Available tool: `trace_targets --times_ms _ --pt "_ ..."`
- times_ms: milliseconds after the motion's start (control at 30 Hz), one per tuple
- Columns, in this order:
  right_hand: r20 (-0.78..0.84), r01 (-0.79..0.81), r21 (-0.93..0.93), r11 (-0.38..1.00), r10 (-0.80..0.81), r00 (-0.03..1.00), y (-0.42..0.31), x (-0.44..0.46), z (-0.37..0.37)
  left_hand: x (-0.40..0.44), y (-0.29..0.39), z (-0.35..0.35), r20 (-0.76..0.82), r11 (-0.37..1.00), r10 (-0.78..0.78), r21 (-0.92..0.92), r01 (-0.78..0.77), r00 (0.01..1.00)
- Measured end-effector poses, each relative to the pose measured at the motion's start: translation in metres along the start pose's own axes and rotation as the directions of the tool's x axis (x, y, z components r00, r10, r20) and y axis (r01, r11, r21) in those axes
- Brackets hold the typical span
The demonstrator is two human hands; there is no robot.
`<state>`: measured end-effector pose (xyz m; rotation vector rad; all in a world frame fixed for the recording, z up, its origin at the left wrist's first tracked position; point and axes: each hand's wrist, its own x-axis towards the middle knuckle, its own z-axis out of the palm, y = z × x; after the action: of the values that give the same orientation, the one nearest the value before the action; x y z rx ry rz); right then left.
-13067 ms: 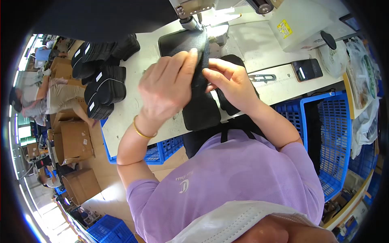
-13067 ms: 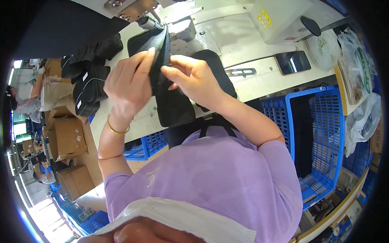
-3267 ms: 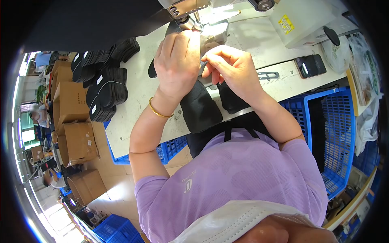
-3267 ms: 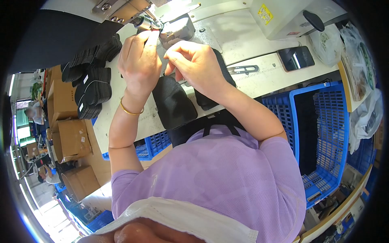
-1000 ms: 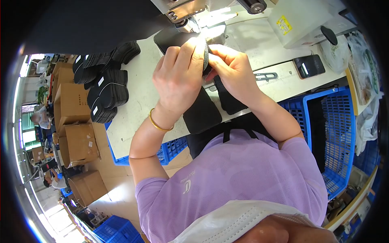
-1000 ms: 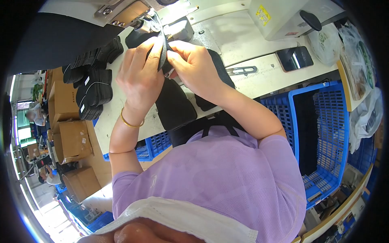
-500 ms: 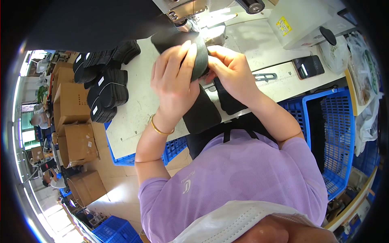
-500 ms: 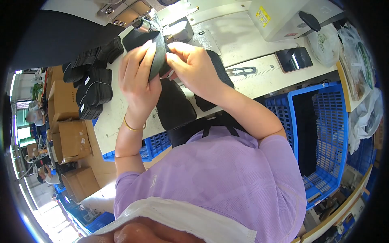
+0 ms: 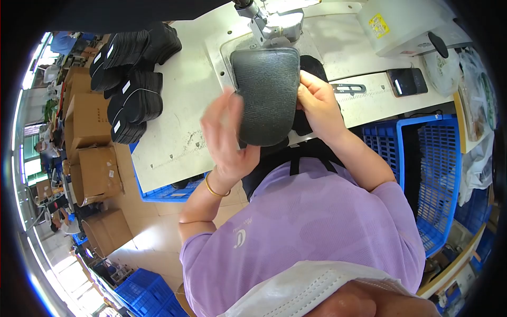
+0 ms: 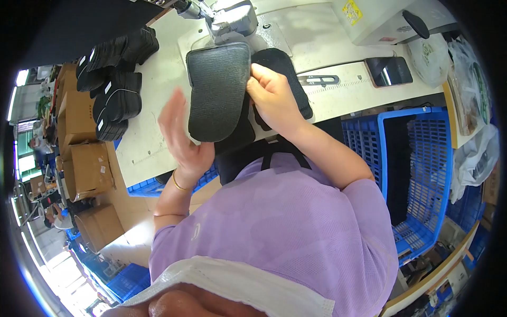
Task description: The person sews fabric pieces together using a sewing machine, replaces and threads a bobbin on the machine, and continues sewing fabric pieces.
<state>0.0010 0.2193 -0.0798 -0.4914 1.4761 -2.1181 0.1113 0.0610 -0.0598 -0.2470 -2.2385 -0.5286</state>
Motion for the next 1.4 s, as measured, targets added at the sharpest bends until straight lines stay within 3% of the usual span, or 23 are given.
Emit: trace_targets --times_ms 33,67,100,133,233,300,367,500,533,733,933,1133,1400 --pt "-0.007 -0.012 0.005 1.0 0.012 1.0 0.002 -0.005 -0.001 0.001 0.005 0.004 -0.047 0.965 -0.219 -0.158 0.21 0.975" --pt "-0.013 -0.025 0.011 1.0 0.025 1.0 0.004 -0.013 0.0 0.004 0.011 0.004 0.074 0.804 -0.445 -0.406 0.435 0.892" --pt "-0.016 -0.04 0.015 0.999 0.04 0.999 0.004 -0.022 0.003 0.004 0.014 0.003 0.245 0.53 -0.605 -0.586 0.613 0.757" --pt "-0.037 -0.12 0.056 0.991 0.123 0.992 -0.004 -0.03 0.008 -0.007 -0.004 0.004 0.433 0.319 -0.651 -0.589 0.743 0.623" --pt "0.105 -0.005 -0.057 0.998 0.011 0.994 0.008 -0.036 -0.029 -0.013 -0.014 0.005 0.516 0.047 -0.587 -0.747 0.663 0.623" --pt "-0.063 -0.034 -0.151 0.988 0.024 0.998 0.004 -0.033 -0.035 -0.009 -0.016 0.0 0.57 0.04 -0.551 -0.712 0.701 0.61" --pt "-0.075 0.018 -0.164 0.986 -0.03 0.997 0.0 -0.028 -0.035 -0.008 -0.018 -0.002 0.617 0.049 -0.508 -0.675 0.736 0.601" --pt "-0.042 0.106 -0.182 0.977 -0.116 0.992 -0.004 -0.021 -0.029 -0.009 -0.016 -0.001 0.667 0.097 -0.449 -0.625 0.774 0.595" --pt "-0.029 0.069 -0.174 0.982 -0.076 0.997 -0.007 -0.021 -0.029 -0.009 -0.015 -0.001 0.669 0.109 -0.445 -0.619 0.778 0.595" --pt "0.001 0.083 -0.211 0.974 -0.084 0.996 -0.009 -0.019 -0.027 -0.007 -0.014 -0.002 0.698 0.05 -0.44 -0.609 0.791 0.565" --pt "0.041 0.214 -0.268 0.939 -0.211 0.977 -0.005 -0.019 -0.026 -0.01 -0.017 0.0 0.706 0.054 -0.431 -0.602 0.797 0.563" --pt "0.049 0.132 -0.19 0.973 -0.125 0.991 -0.006 -0.022 -0.025 -0.011 -0.021 0.001 0.712 0.009 -0.425 -0.614 0.789 0.559" --pt "0.032 0.132 -0.179 0.975 -0.129 0.991 -0.006 -0.022 -0.023 -0.011 -0.021 0.001 0.701 0.046 -0.444 -0.604 0.796 0.558"
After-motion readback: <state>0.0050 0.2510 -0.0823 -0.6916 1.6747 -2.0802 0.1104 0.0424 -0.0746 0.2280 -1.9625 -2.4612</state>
